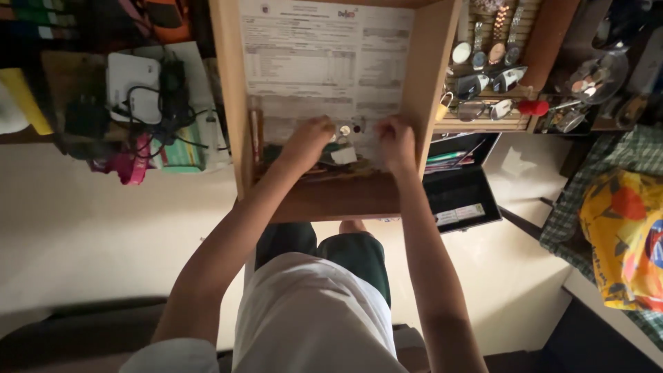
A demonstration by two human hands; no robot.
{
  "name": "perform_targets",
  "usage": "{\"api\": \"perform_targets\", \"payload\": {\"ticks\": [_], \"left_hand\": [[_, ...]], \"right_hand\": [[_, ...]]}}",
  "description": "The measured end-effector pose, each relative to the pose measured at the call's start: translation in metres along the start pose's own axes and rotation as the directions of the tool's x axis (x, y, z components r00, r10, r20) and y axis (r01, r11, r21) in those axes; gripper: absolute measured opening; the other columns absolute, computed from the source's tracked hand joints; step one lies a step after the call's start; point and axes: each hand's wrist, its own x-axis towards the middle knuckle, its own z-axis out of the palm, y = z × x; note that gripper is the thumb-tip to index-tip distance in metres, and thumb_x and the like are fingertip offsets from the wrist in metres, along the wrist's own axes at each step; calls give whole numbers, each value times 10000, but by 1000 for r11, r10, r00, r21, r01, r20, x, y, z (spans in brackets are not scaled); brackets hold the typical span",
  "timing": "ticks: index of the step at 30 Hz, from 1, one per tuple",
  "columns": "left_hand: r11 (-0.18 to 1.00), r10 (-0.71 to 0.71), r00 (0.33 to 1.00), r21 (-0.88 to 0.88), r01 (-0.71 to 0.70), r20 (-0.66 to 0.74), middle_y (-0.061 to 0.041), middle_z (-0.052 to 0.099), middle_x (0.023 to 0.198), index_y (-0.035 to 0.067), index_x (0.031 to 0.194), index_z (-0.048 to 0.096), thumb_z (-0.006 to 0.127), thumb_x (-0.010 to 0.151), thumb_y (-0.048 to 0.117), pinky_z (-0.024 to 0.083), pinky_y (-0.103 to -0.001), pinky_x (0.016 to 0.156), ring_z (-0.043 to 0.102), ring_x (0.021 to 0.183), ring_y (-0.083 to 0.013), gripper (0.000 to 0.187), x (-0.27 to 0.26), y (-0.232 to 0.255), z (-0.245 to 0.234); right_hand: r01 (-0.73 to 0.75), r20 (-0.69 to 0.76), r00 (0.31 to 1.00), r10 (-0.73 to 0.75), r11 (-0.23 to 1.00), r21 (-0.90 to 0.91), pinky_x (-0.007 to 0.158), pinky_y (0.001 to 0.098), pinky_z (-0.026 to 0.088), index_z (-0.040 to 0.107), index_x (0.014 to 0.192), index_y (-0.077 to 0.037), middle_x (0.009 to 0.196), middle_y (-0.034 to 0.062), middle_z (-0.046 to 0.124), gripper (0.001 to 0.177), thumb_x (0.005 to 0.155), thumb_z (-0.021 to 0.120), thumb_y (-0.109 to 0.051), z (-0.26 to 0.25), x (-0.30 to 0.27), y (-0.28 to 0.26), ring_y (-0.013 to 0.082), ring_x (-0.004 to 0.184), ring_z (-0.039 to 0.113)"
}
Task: The recorder picks up and organizes various supplies, including pens, a syringe, and small tools, placing them into a briefcase and a drawer.
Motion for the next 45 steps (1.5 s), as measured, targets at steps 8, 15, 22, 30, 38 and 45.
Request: {"api": "perform_targets", "payload": {"ticks": [8, 15, 22, 30, 38, 45], "left_hand": [[988, 42, 990, 144, -62, 132, -196, 661, 1069, -3, 1028, 698, 659, 796, -33, 559, -441, 895, 656, 1041, -363, 237, 11, 5, 18], [985, 108, 990, 125, -120, 95, -191, 636, 1136, 3, 1027, 689, 656, 748, -19, 554, -444, 894, 621, 1073, -363, 282, 4, -2, 19], [984, 119, 992, 124, -124, 48, -198, 632, 1128, -25, 1044, 677, 656, 778, -6, 570, -443, 864, 644, 1064, -364, 268, 8, -2, 21], [982, 188, 975, -14, -188, 119, -101, 692, 1002, 77, 957, 744, 660, 834, 59, 569, -425, 845, 671, 1029, -310, 150, 25, 11, 17], [924, 355, 921, 89, -371, 161, -69, 684, 1082, 124, 855, 763, 680, 812, 164, 572, -414, 817, 668, 1052, -281, 102, 27, 4, 13], [921, 359, 921, 101, -375, 150, -119, 670, 1071, 53, 1031, 737, 660, 855, 138, 570, -421, 826, 664, 1003, -304, 210, 29, -4, 35]], "right_hand": [[414, 365, 903, -226, 684, -600, 757, 450, 570, 695, 1035, -96, 1012, 137, 711, 231, 808, 726, -127, 25, 12, -85, 348, 947, 695], [601, 502, 791, -350, 597, -531, 734, 446, 569, 676, 1054, -82, 975, 126, 668, 273, 795, 731, -151, 30, 21, -72, 338, 949, 676], [275, 428, 903, -23, 798, -536, 871, 462, 550, 663, 966, -73, 1018, 135, 662, 137, 931, 654, -206, 27, 12, -42, 354, 988, 656], [-446, 375, 876, 305, 214, 869, 856, 343, 522, 639, 785, -71, 896, 95, 699, 268, 974, 526, -223, -28, -12, -102, 209, 889, 656], [-134, 10, 991, 135, 990, -40, 752, 405, 547, 709, 1103, -52, 952, 144, 717, 179, 934, 705, -109, 13, -5, -64, 311, 850, 680], [147, 207, 978, -3, 713, -686, 764, 500, 564, 615, 1212, -77, 1032, 194, 722, 463, 763, 729, -67, 25, 11, -78, 391, 941, 701]]}}
